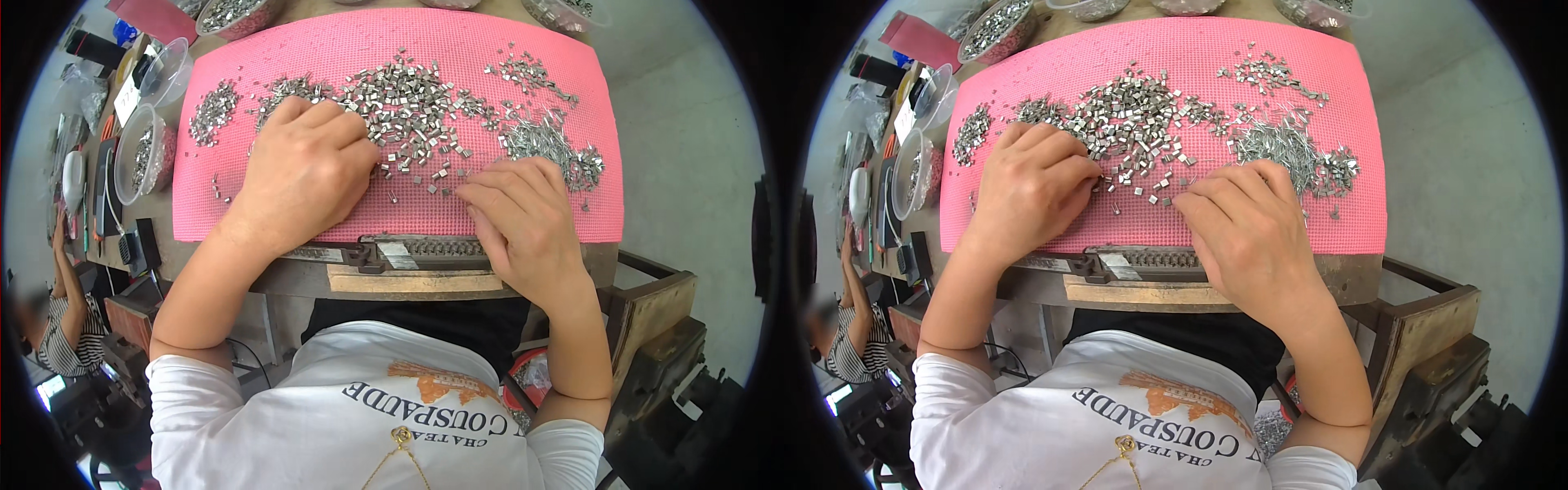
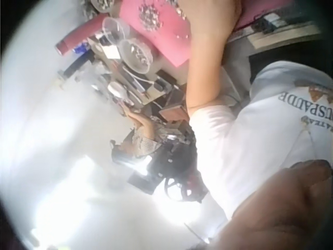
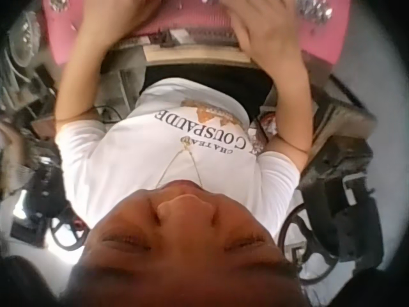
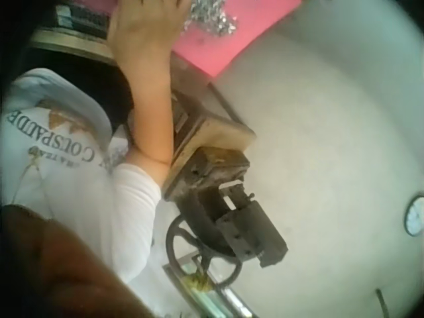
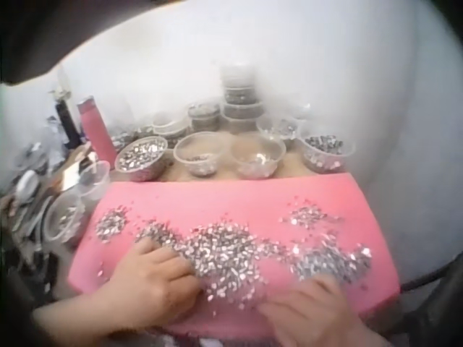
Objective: The person is manually sorting and assembling small metal components into a jig or tray.
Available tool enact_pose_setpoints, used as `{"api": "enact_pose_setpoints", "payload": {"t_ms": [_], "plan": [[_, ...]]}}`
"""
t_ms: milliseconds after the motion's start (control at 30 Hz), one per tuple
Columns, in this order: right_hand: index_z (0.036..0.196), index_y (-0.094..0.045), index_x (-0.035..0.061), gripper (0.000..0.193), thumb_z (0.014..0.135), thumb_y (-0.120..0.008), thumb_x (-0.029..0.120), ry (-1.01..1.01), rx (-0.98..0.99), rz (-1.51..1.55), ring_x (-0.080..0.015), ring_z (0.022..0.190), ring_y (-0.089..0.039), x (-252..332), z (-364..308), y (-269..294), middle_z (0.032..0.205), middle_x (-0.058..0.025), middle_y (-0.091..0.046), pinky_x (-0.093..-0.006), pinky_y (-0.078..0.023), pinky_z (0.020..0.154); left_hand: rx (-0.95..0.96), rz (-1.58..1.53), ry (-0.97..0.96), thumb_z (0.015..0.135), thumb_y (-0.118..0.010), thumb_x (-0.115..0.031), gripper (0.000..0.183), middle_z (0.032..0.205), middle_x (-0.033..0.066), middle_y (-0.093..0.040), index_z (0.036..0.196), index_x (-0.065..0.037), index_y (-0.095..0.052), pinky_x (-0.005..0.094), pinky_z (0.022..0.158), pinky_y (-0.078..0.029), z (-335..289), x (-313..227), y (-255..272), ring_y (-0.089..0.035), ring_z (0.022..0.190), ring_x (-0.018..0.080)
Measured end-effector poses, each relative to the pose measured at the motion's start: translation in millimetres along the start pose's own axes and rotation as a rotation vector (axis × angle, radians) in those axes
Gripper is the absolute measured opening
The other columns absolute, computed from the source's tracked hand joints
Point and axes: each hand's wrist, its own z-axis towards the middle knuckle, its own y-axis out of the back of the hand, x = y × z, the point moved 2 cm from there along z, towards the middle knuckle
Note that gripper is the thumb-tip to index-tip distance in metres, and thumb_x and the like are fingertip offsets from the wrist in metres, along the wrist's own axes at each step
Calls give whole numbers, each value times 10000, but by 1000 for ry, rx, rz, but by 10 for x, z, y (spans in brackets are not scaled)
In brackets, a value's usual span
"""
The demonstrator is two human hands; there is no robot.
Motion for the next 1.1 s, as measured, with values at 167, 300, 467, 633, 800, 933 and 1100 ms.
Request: {"api": "enact_pose_setpoints", "payload": {"t_ms": [167, 300, 467, 633, 800, 933, 1100], "plan": [[945, -725, 61, 167, 793, -794, 48, -61, -50, -21, -237, 937, -637, -2, 44, -23, 920, -48, -680, -408, -450, 910, 67, -132, 134, 688, -806, -64, 147, 887, 14, -688, 814, -121, -755, 367, 810, -470, -127, -23, 155, -655, 867, 223], [924, -718, 70, 146, 801, -797, 66, -45, -50, -36, -238, 906, -616, 18, 82, -69, 893, -44, -652, -405, -442, 894, 90, -206, 211, 675, -821, -64, 150, 888, 16, -702, 804, -113, -761, 373, 771, -478, -252, -143, 141, -671, 855, 224], [954, -726, 74, 138, 831, -786, 61, -105, -24, -97, -255, 905, -630, 55, 128, -79, 902, -47, -666, -416, -447, 866, 36, -338, 313, 744, -828, -126, 111, 818, 31, -674, 843, -97, -788, 401, 740, -505, -327, -72, 116, -668, 815, 259], [961, -725, 80, 133, 843, -782, 60, -131, -65, -128, -256, 899, -637, 18, 152, -109, 903, -47, -666, -414, -451, 869, 1, -394, 425, 778, -835, -145, 115, 805, 57, -676, 872, -87, -803, 422, 725, -516, -286, -40, 79, -673, 803, 275], [972, -724, 87, 140, 850, -790, 70, -126, -82, -161, -250, 899, -643, 23, 178, -142, 905, -43, -672, -407, -456, 868, 30, -338, 413, 778, -829, -136, 99, 795, 62, -673, 848, -75, -796, 425, 718, -516, -177, -83, 25, -667, 789, 281], [950, -710, 89, 149, 828, -790, 64, -119, -107, -157, -241, 880, -625, -22, 173, -198, 887, -40, -643, -402, -450, 857, 29, -256, 361, 774, -821, -121, 89, 776, 62, -667, 829, -62, -783, 425, 704, -517, -145, -111, -3, -663, 771, 289], [978, -720, 94, 165, 836, -796, 57, -121, -89, -162, -250, 887, -637, -39, 165, -185, 902, -43, -663, -406, -456, 837, 11, -461, 466, 763, -815, -76, 83, 784, 64, -674, 834, -52, -780, 386, 676, -536, -217, -31, 43, -675, 745, 257]]}}
